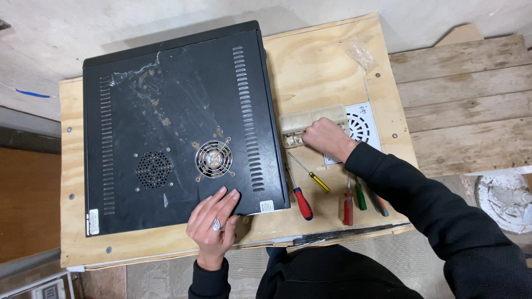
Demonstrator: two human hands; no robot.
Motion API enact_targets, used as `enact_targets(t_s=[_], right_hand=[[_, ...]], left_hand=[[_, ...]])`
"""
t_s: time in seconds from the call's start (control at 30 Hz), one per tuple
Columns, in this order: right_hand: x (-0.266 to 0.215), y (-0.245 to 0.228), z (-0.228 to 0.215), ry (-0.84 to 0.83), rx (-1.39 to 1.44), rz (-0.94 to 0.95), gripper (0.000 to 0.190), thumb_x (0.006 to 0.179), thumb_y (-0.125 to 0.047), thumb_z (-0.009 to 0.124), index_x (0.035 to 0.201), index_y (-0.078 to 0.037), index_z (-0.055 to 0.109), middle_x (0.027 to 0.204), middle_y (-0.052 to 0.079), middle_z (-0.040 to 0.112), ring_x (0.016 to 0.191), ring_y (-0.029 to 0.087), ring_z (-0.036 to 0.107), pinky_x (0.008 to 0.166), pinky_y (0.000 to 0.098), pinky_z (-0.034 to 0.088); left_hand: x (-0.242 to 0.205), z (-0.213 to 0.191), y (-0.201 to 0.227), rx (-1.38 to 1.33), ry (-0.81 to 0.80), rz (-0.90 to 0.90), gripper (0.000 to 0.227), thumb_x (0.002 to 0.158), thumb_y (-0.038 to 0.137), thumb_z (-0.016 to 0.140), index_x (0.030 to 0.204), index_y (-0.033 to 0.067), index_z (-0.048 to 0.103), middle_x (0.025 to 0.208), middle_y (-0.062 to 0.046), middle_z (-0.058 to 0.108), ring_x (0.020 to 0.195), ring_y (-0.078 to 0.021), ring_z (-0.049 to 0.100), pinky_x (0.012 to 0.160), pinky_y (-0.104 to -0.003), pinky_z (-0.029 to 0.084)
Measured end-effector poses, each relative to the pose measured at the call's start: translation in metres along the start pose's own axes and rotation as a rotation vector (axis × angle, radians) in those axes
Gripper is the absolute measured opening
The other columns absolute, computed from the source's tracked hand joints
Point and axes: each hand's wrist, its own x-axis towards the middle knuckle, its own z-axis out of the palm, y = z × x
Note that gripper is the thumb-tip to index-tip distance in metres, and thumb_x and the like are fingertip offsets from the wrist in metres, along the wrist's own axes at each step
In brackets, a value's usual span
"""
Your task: The person secures the back panel of a desktop computer case by inserting and tightening screws with a screwdriver. They repeatedly select screws from a small container and fasten them into the rear mounting holes.
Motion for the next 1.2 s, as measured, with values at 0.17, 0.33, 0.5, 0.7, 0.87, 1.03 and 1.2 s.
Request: enact_targets(t_s=[0.17,0.33,0.5,0.7,0.87,1.03,1.2], right_hand=[[-0.006,0.002,0.009,-0.018,-0.030,0.003,0.032,0.098,-0.001,0.082,0.072,-0.019,0.075,0.065,-0.002,0.074,0.064,0.020,0.076,0.059,0.0392,0.057],[-0.007,-0.006,0.015,-0.021,-0.008,0.087,0.032,0.097,0.000,0.081,0.072,-0.018,0.073,0.064,-0.001,0.072,0.064,0.018,0.075,0.059,0.0387,0.058],[-0.004,-0.011,0.016,-0.003,0.056,0.223,0.031,0.096,0.004,0.079,0.075,-0.018,0.074,0.063,0.000,0.072,0.062,0.021,0.075,0.056,0.0396,0.056],[-0.001,-0.008,0.018,-0.077,0.178,0.305,0.036,0.073,0.022,0.061,0.068,-0.013,0.066,0.063,0.010,0.071,0.061,0.028,0.072,0.056,0.0439,0.054],[-0.002,0.000,0.035,-0.065,0.105,0.269,0.023,0.078,0.004,0.073,0.073,-0.019,0.069,0.072,0.009,0.076,0.069,0.039,0.078,0.055,0.0486,0.053],[-0.006,-0.002,0.032,-0.033,0.099,0.268,0.029,0.082,0.009,0.072,0.072,-0.019,0.068,0.067,0.006,0.074,0.061,0.031,0.074,0.053,0.0445,0.052],[-0.002,0.000,0.024,-0.061,0.047,0.231,0.014,0.084,-0.016,0.081,0.074,-0.019,0.072,0.069,0.005,0.078,0.067,0.028,0.079,0.058,0.0439,0.057]], left_hand=[[0.000,0.000,-0.001,-0.005,0.007,0.007,0.046,0.121,0.033,0.045,0.124,0.0110,0.085,0.122,-0.005,0.087,0.122,-0.0282,0.084,0.097,-0.040,0.063],[0.000,0.000,0.000,-0.008,0.026,0.027,0.046,0.121,0.033,0.046,0.123,0.0100,0.085,0.121,-0.006,0.087,0.120,-0.0291,0.084,0.096,-0.040,0.064],[0.001,-0.001,0.001,-0.003,0.022,0.028,0.044,0.121,0.032,0.046,0.125,0.0105,0.085,0.123,-0.006,0.087,0.123,-0.0289,0.084,0.100,-0.040,0.063],[0.000,-0.001,0.001,-0.015,0.030,0.023,0.044,0.121,0.031,0.046,0.125,0.0101,0.085,0.124,-0.007,0.087,0.123,-0.0290,0.083,0.100,-0.040,0.063],[-0.001,0.000,0.000,-0.013,0.035,0.025,0.045,0.121,0.031,0.046,0.124,0.0101,0.085,0.124,-0.007,0.087,0.123,-0.0287,0.084,0.099,-0.040,0.063],[-0.001,0.001,-0.001,-0.007,0.047,0.029,0.045,0.121,0.032,0.046,0.124,0.0107,0.085,0.123,-0.006,0.087,0.123,-0.0278,0.083,0.099,-0.039,0.064],[0.000,0.000,0.001,-0.011,0.039,0.021,0.044,0.121,0.032,0.046,0.125,0.0107,0.085,0.124,-0.006,0.087,0.123,-0.0277,0.083,0.100,-0.040,0.063]])
